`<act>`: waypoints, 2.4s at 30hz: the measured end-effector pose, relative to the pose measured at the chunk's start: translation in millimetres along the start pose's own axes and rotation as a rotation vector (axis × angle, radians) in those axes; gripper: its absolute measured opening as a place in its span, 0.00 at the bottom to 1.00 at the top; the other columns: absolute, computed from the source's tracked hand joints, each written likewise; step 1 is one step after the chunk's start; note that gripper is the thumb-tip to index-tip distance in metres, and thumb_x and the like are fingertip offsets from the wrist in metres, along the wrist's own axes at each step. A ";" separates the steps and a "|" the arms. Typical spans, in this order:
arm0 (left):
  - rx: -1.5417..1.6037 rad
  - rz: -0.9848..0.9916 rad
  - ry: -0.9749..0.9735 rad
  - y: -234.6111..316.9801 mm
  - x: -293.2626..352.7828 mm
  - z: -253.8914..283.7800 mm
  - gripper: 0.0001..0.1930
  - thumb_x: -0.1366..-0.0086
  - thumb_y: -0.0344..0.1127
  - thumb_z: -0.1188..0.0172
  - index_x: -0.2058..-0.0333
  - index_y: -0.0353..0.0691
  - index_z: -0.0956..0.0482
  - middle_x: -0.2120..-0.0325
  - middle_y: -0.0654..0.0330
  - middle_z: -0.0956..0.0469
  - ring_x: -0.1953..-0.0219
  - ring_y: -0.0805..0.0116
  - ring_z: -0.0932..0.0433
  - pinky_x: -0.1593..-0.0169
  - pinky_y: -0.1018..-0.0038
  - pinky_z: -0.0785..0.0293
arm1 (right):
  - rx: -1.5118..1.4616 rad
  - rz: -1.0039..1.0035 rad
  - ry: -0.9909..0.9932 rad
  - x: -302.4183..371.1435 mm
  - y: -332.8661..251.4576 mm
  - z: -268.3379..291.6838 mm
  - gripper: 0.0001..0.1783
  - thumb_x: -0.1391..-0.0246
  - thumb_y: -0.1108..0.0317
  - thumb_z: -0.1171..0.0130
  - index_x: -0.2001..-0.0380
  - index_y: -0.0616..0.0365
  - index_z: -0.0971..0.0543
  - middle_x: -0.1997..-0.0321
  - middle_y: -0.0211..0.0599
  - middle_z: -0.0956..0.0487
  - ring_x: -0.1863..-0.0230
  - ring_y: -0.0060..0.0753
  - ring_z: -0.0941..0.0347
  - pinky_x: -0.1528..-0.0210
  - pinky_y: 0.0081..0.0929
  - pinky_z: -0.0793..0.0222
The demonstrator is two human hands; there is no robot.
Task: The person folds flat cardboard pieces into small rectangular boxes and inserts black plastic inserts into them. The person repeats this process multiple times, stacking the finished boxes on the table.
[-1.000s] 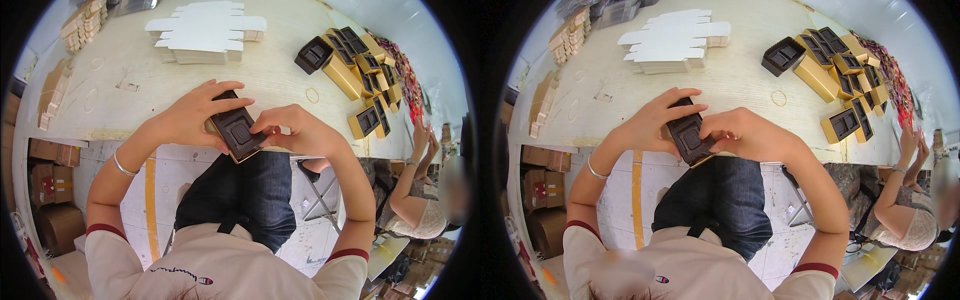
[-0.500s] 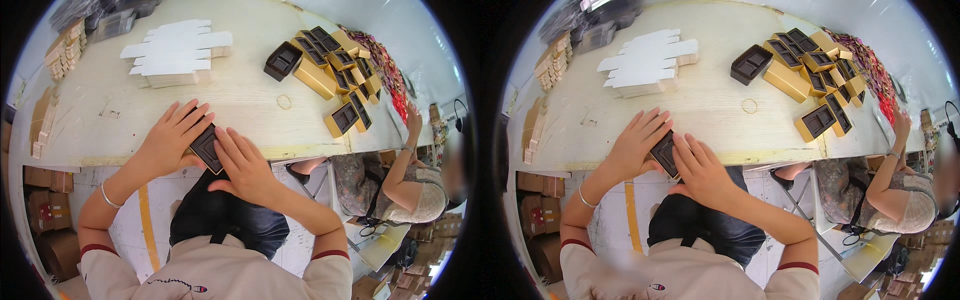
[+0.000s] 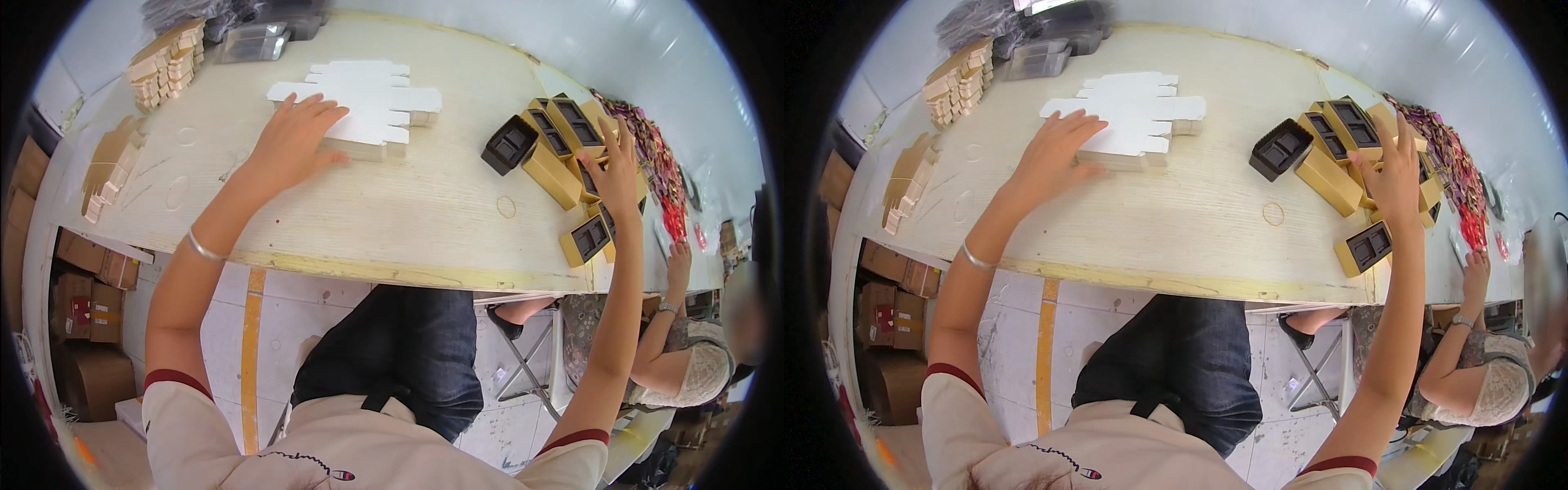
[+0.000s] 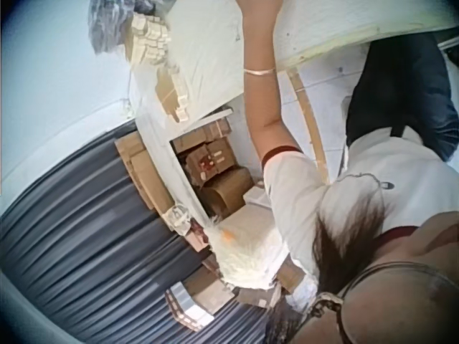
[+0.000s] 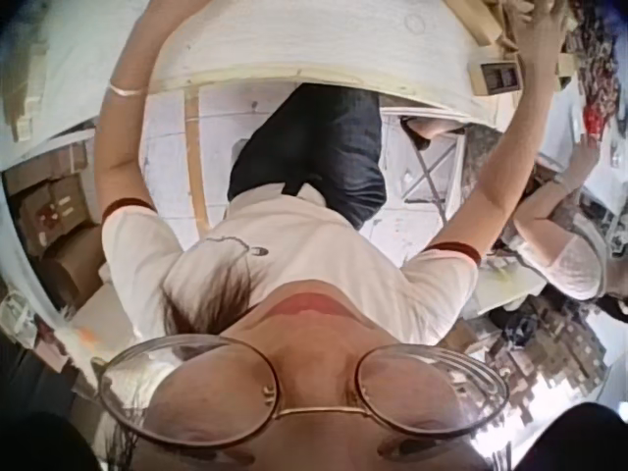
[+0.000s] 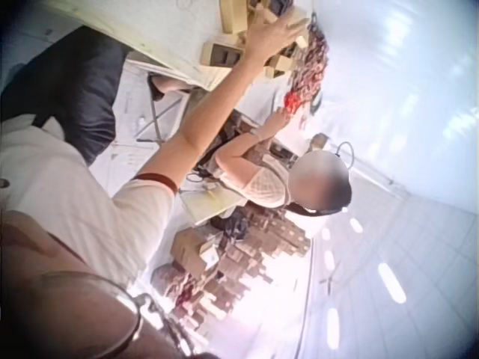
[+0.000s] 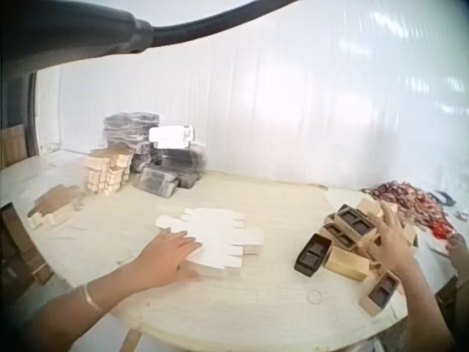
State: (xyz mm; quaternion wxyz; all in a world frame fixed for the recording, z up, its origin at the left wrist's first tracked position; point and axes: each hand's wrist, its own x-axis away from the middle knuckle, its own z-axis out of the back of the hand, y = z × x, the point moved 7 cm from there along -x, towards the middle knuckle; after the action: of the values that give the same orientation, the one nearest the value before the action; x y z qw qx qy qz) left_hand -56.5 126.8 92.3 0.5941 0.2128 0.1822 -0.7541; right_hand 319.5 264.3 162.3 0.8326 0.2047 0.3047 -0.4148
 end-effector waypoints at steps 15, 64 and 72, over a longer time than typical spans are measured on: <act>0.114 0.145 -0.201 -8.3 -15.0 -9.6 0.05 0.43 0.33 0.39 0.69 0.41 0.18 0.74 0.56 0.19 0.70 0.58 0.22 0.67 0.67 0.28 | -0.513 0.273 -0.028 33.2 -166.2 -11.5 0.24 0.57 0.69 0.31 0.54 0.61 0.23 0.43 0.50 0.29 0.40 0.55 0.34 0.41 0.43 0.35; 0.624 0.396 -0.442 95.2 80.0 2.8 0.07 0.38 0.33 0.45 0.62 0.39 0.24 0.66 0.55 0.24 0.67 0.54 0.23 0.63 0.64 0.28 | -1.262 -0.118 -0.531 121.6 -238.5 -0.9 0.26 0.52 0.78 0.40 0.47 0.59 0.27 0.46 0.49 0.26 0.50 0.51 0.27 0.52 0.34 0.29; 0.632 0.072 -0.494 98.7 53.2 -12.3 0.11 0.42 0.24 0.47 0.59 0.40 0.27 0.61 0.57 0.24 0.64 0.56 0.24 0.62 0.68 0.28 | -0.635 0.518 -0.387 158.3 -231.9 8.1 0.27 0.59 0.61 0.33 0.53 0.58 0.23 0.46 0.46 0.27 0.44 0.48 0.30 0.44 0.43 0.35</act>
State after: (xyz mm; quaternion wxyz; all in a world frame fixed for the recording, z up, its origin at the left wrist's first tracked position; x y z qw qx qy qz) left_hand 30.1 67.3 51.1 0.5513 0.2038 -0.2147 -0.7800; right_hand 207.5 37.2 40.6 0.9721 -0.0727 0.1944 -0.1093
